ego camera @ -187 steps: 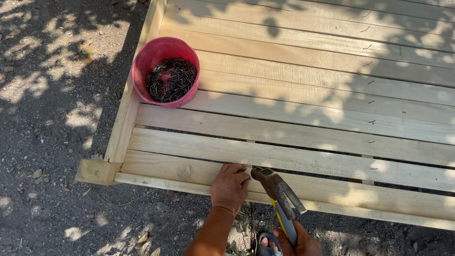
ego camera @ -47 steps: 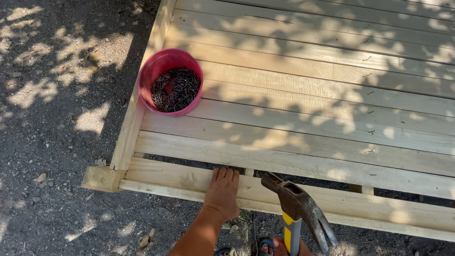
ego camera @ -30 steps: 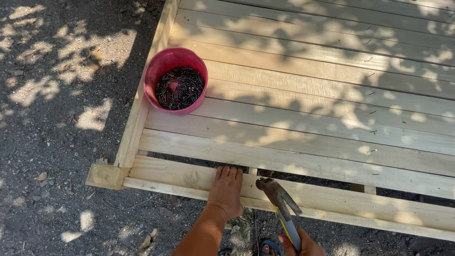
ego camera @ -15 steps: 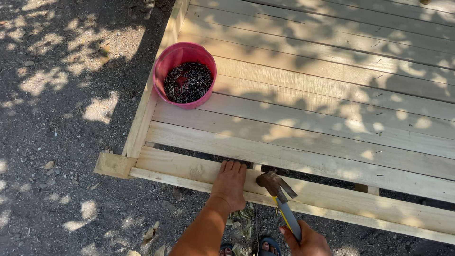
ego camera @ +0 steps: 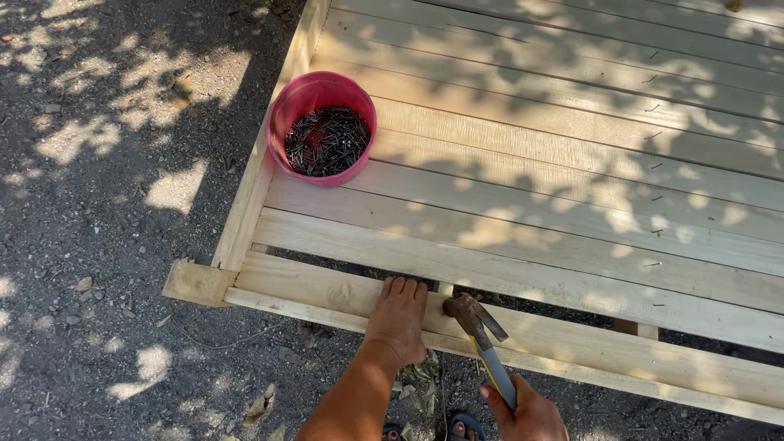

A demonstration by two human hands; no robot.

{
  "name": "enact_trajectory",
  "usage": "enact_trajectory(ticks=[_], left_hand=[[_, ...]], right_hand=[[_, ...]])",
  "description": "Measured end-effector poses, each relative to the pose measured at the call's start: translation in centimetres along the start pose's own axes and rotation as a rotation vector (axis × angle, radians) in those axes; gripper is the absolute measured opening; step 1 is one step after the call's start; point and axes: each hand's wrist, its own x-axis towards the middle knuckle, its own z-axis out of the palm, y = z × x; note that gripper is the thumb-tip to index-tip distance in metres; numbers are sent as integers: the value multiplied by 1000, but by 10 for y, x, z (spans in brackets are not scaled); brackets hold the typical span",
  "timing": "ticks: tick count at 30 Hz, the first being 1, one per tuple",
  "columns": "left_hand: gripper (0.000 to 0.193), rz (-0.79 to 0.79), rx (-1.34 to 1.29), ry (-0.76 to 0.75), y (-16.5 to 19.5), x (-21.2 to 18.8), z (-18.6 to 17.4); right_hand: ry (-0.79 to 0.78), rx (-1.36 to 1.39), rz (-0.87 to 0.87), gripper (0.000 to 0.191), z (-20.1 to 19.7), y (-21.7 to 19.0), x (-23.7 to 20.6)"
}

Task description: The person repeatedly picks up nails from a pink container and hammers them into a wooden slatted surface. They move along the surface, securing the slats with nails at regular intervals.

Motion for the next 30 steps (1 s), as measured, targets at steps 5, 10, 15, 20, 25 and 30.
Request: enact_trajectory(ticks=[5, 10, 15, 20, 25, 30], left_hand=[[94, -7, 3, 25, 1, 3, -3], [95, -16, -45, -34, 3, 0, -8], [91, -5, -19, 17, 5, 1, -9], [91, -17, -40, 7, 11, 2, -27], [90, 12, -69, 39, 17, -7, -30], [78, 139, -484, 261, -20, 5, -44]], right_hand=[[375, 479, -319, 52, 13, 6, -11], [337, 388, -347, 57, 25, -1, -6], [-30, 50, -21, 57, -5, -11, -5], [165, 270, -182, 52, -29, -10, -30], [-55, -37, 34, 48, -25, -7, -18], [13, -43, -49, 47, -3, -15, 1]])
